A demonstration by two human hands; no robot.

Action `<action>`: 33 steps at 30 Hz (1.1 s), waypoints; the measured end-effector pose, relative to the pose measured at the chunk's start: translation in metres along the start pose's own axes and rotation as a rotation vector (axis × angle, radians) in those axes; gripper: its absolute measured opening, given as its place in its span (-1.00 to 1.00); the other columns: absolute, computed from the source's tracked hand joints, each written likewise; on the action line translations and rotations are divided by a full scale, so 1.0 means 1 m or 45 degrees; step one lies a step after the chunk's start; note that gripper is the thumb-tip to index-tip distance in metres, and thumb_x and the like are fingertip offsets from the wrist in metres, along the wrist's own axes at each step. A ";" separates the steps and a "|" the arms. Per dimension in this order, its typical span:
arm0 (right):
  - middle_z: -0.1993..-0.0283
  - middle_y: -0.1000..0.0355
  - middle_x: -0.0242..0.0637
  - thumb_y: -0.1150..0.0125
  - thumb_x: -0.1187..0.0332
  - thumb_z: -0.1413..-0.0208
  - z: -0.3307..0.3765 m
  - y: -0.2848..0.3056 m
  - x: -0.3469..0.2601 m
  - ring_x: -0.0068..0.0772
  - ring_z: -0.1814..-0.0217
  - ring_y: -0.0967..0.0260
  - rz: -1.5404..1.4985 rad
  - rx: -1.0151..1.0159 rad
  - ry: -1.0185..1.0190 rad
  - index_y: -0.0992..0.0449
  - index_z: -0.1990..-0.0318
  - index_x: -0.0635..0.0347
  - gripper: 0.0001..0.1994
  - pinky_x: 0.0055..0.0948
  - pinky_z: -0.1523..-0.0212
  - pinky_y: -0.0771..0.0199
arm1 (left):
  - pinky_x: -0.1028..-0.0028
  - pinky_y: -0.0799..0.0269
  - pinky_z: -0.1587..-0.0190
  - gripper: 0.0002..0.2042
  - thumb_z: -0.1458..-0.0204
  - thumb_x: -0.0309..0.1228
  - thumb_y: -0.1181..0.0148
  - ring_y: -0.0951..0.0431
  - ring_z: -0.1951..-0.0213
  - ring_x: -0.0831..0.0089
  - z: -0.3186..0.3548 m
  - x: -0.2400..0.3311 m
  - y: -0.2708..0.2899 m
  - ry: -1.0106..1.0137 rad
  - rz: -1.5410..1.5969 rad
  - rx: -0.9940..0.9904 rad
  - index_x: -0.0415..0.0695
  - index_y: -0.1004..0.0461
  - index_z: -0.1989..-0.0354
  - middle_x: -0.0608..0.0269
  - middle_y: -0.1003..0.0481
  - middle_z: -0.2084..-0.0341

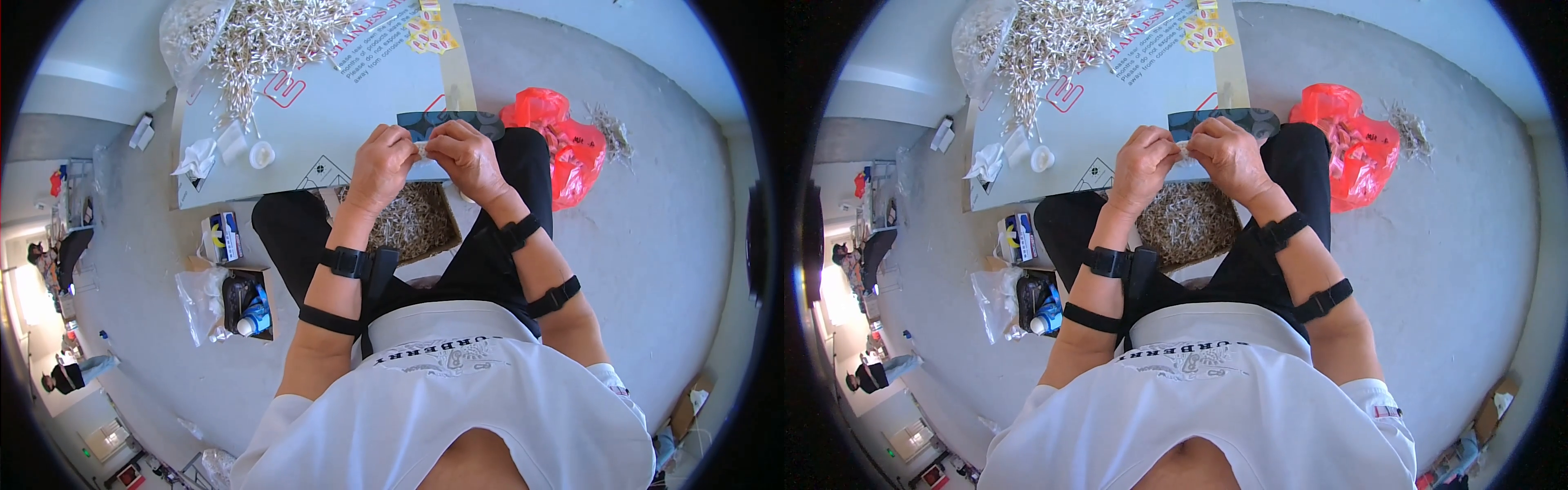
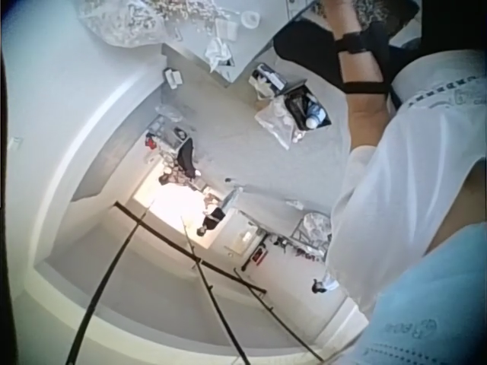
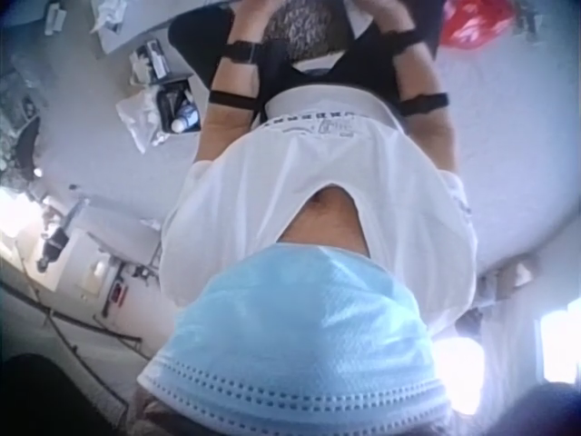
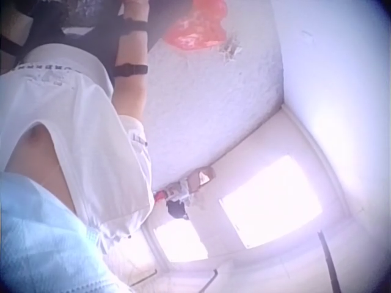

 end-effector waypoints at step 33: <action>0.47 -0.38 -0.56 -0.38 0.51 0.04 0.059 -0.052 0.063 -0.79 0.46 -0.20 -1.210 0.104 -1.118 -0.57 0.40 0.26 -0.92 -0.70 0.45 -0.20 | 0.57 -0.33 0.39 -0.92 0.12 -0.60 -0.29 -0.40 0.43 0.66 0.052 -0.064 -0.061 1.139 1.326 0.072 -0.22 -0.57 0.41 0.41 -0.51 0.50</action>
Point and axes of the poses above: each hand's wrist, its own z-axis away from the middle knuckle, its own y-axis out of the back of the hand, x = y × z, the point moved 9 cm from there along -z, towards the middle knuckle
